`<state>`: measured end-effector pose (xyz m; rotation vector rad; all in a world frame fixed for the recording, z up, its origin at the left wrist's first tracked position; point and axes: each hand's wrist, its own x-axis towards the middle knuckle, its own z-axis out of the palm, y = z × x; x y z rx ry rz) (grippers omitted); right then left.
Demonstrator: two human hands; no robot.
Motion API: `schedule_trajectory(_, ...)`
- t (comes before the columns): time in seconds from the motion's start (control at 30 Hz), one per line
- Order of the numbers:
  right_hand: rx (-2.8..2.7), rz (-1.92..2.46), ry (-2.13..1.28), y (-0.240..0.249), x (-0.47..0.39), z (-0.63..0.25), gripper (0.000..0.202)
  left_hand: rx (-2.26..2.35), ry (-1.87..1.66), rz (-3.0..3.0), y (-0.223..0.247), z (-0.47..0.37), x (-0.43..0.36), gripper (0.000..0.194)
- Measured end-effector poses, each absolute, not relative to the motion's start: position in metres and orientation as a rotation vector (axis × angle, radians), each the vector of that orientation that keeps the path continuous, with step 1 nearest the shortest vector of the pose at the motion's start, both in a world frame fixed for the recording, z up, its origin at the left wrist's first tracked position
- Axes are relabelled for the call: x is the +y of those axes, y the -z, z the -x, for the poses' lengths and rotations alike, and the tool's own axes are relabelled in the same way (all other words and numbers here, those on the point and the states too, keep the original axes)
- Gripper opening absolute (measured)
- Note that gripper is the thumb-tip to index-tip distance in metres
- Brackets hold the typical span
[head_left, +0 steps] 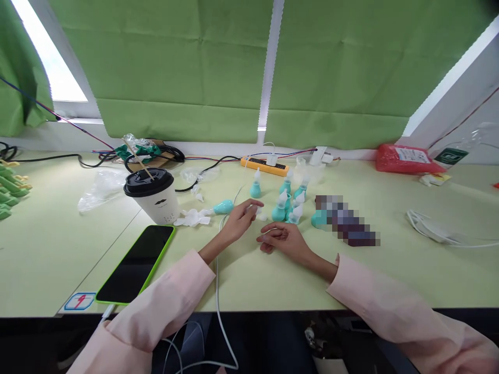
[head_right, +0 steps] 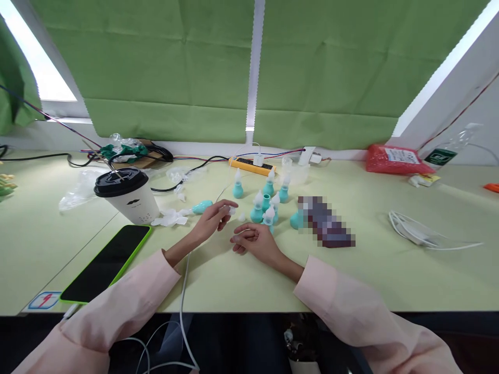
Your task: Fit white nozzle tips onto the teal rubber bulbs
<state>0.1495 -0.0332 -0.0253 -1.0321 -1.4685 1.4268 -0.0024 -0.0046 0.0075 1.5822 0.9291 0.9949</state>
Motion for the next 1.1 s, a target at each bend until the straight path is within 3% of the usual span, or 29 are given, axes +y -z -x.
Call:
schedule_trajectory(0.2, -1.503, 1.028, -1.358, 0.028, -0.034, -0.149, 0.02, 0.739, -0.59, -1.437, 0.002, 0.024, 0.005, 0.023)
schedule_trajectory(0.3, -1.535, 1.01, -1.271, 0.029, -0.035, -0.15, 0.017, 0.715, -0.51, -1.478, -0.005, 0.027, 0.003, 0.03)
schedule_trajectory(0.67, -1.53, 1.005, -0.981, 0.03, -0.036, -0.151, 0.017, 0.758, -0.55, -1.853, 0.009, 0.026, 0.01, 0.035)
schedule_trajectory(0.93, -1.701, 0.981, -0.782, 0.032, -0.035, -0.152, 0.014, 0.621, -0.535, -1.501, 0.001, 0.025, 0.003, 0.049)
schedule_trajectory(1.1, -1.632, 1.008, -0.772, 0.034, -0.035, -0.152, 0.012, 0.618, -0.571, -1.309, -0.001, 0.026, 0.001, 0.032)
